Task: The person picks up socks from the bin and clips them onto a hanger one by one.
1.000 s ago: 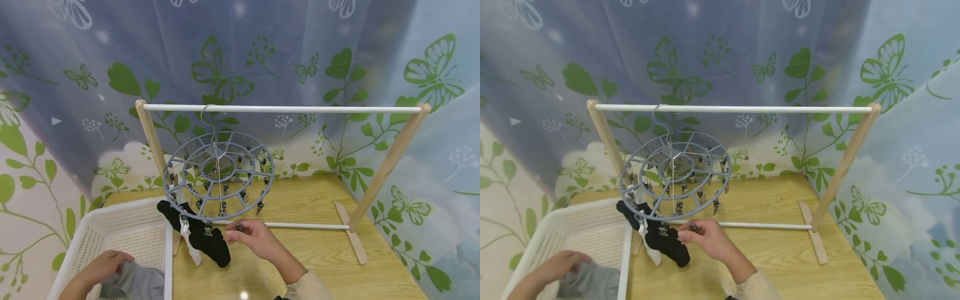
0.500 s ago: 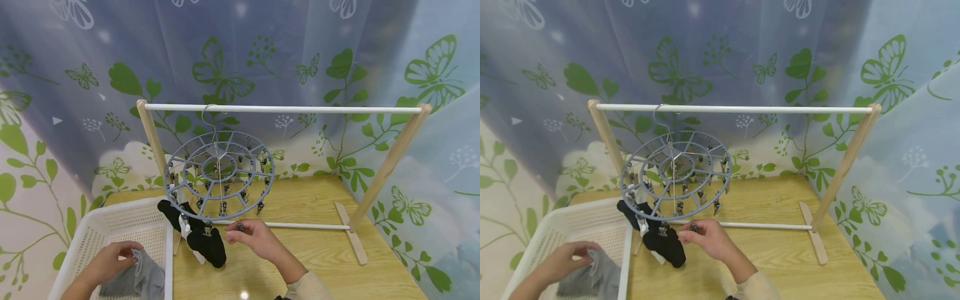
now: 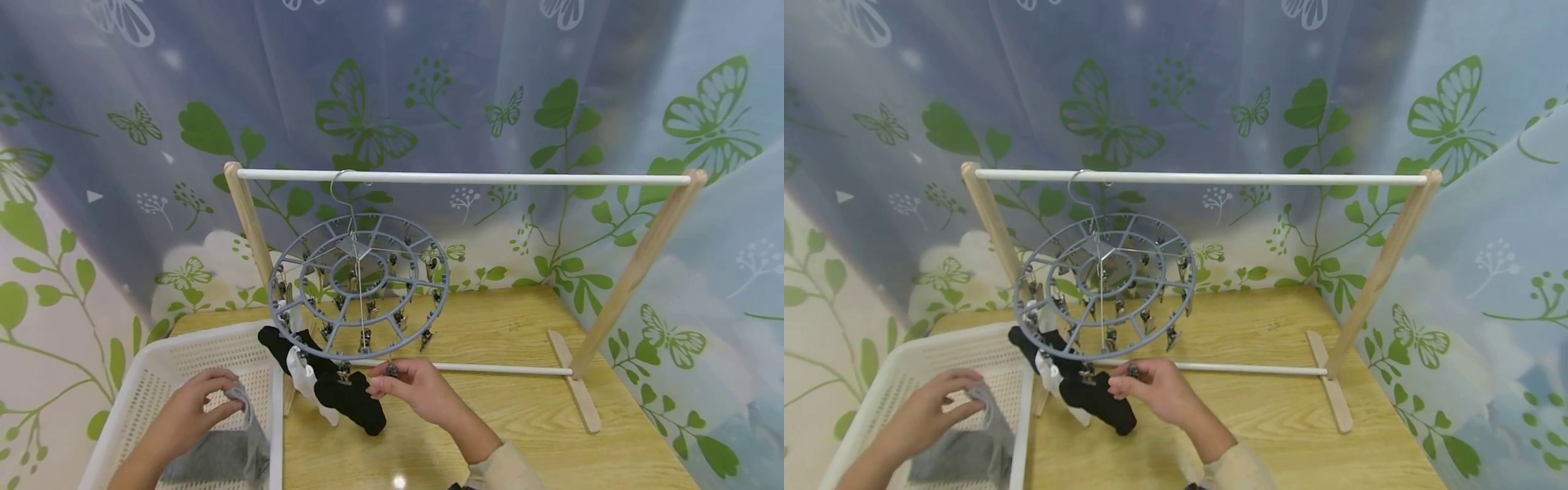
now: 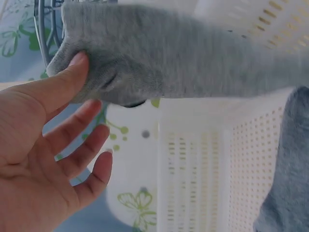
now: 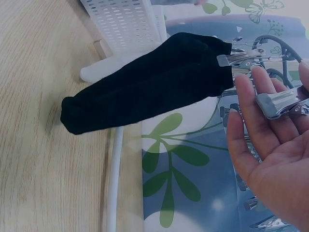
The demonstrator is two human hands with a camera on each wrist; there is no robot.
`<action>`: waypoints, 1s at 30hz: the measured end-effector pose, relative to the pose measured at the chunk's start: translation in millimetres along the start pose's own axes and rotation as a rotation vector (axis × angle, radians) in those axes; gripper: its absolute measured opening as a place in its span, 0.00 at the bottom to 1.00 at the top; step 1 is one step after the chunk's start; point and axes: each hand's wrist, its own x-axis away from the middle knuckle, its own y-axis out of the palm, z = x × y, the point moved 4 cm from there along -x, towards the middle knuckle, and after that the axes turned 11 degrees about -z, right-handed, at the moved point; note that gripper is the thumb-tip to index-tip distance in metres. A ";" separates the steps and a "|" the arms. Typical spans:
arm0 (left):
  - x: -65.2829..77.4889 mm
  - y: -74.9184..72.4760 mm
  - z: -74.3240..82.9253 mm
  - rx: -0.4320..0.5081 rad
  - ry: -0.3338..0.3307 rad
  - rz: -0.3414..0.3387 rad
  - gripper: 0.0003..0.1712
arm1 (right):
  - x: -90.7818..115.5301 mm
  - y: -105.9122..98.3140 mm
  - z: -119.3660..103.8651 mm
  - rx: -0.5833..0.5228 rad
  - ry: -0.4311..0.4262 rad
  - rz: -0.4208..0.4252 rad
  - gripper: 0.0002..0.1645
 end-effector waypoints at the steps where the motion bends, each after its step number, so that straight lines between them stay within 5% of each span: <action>1: -0.9 -0.5 2.7 -0.001 0.019 0.012 0.10 | 0.1 0.0 0.0 0.000 0.003 0.001 0.16; 9: -3.7 -3.8 22.5 0.001 -0.023 0.043 0.04 | 0.8 0.0 -0.6 0.009 0.004 0.009 0.15; 16: -6.9 -4.6 45.2 0.000 0.081 0.102 0.10 | 1.2 -0.2 -0.9 -0.002 -0.004 0.004 0.15; 30: -22.9 5.4 65.2 0.080 0.101 0.067 0.07 | 0.9 -0.3 -0.3 0.012 -0.021 -0.004 0.15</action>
